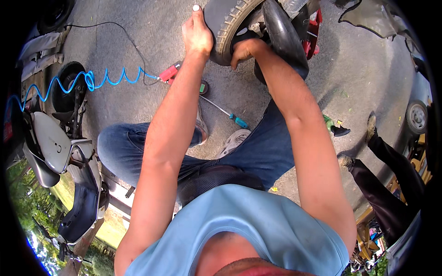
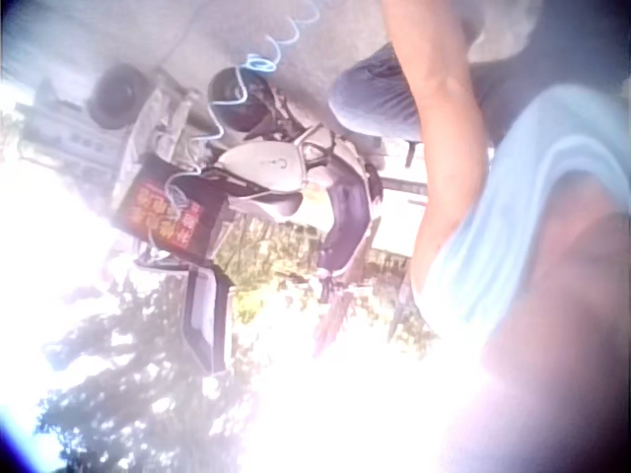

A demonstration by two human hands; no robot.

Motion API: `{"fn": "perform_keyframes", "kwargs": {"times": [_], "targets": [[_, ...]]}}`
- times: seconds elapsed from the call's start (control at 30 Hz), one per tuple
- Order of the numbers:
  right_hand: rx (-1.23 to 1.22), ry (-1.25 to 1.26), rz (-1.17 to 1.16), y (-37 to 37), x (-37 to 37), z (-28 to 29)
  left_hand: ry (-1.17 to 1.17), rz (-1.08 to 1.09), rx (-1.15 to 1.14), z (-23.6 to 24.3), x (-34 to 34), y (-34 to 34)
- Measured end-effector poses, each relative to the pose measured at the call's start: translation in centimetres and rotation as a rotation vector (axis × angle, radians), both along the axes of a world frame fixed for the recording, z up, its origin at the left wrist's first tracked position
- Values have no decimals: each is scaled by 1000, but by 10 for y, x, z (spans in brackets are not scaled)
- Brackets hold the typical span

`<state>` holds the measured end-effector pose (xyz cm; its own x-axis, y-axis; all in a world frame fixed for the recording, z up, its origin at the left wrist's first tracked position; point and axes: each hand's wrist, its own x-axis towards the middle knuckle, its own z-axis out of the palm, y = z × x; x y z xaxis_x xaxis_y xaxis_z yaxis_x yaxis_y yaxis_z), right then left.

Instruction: The person applies a patch to a motorcycle inner tube, inflates it, sprays a liquid, and rubs the surface. They then insert the inner tube into the tire and fit the tire onto the wheel rim.

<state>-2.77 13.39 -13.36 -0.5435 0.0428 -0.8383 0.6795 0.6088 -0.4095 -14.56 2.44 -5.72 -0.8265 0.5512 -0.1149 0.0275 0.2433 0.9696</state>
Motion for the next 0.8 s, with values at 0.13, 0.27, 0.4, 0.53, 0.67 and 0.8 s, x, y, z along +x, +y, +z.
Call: {"fn": "perform_keyframes", "kwargs": {"times": [0.13,0.27,0.4,0.53,0.67,0.8], "targets": [[-695,215,-424,5,14,32,-23,28,29,2,11,-3],[-889,544,-582,14,18,39,-39,41,178,-12,23,-5],[-781,766,-693,-4,33,65,51,35,225,-35,25,-21],[-659,751,-729,-23,42,32,-193,85,212,-55,40,-33],[-169,585,-417,-23,39,-3,-308,143,203,-35,40,-29],[191,344,-173,-1,41,-34,-130,82,236,-1,28,-1]]}}
